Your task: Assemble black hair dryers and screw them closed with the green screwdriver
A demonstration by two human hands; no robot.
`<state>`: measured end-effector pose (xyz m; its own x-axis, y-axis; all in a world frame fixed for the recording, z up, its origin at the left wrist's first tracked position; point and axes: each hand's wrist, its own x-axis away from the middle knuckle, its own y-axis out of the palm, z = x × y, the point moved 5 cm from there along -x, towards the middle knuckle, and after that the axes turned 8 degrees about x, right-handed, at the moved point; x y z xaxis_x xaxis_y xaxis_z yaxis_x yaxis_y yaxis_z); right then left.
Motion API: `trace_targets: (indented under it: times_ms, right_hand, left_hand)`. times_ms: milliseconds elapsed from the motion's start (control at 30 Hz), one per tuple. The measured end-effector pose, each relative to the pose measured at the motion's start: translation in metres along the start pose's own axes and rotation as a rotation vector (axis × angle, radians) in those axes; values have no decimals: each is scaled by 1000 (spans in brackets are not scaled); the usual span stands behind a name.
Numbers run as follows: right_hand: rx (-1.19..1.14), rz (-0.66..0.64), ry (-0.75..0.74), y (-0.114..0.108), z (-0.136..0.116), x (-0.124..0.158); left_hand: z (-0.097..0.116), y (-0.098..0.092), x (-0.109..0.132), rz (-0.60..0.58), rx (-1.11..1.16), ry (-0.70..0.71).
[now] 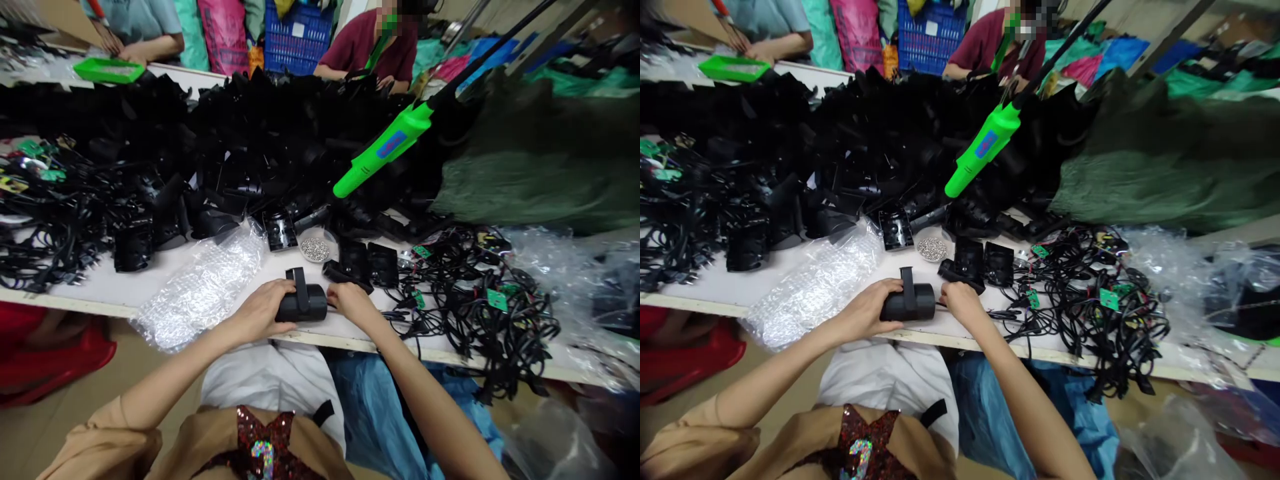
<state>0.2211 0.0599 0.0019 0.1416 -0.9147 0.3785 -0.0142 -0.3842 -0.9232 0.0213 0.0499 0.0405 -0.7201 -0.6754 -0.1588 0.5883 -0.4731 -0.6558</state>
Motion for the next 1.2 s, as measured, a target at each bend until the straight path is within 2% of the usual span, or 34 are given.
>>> trace_targets:
  times_ms: [333,667,933,1067,1200]
  right_hand:
    - [-21,-52,-135,-10,-8,-11]
    - [-139,-13,-88,-4,1,-10]
    - [-165,31,-133,-6,-2,-13]
    - [-250,96,-162,-13,2,-3]
    - [-529,311,-228,-26,-2,15]
  left_hand:
    - [11,3,2,81,-141,124]
    - [9,4,7,71,-148,107]
    - [15,2,5,65,-162,102]
    - [12,2,6,68,-156,98]
    - [11,1,5,88,-109,90]
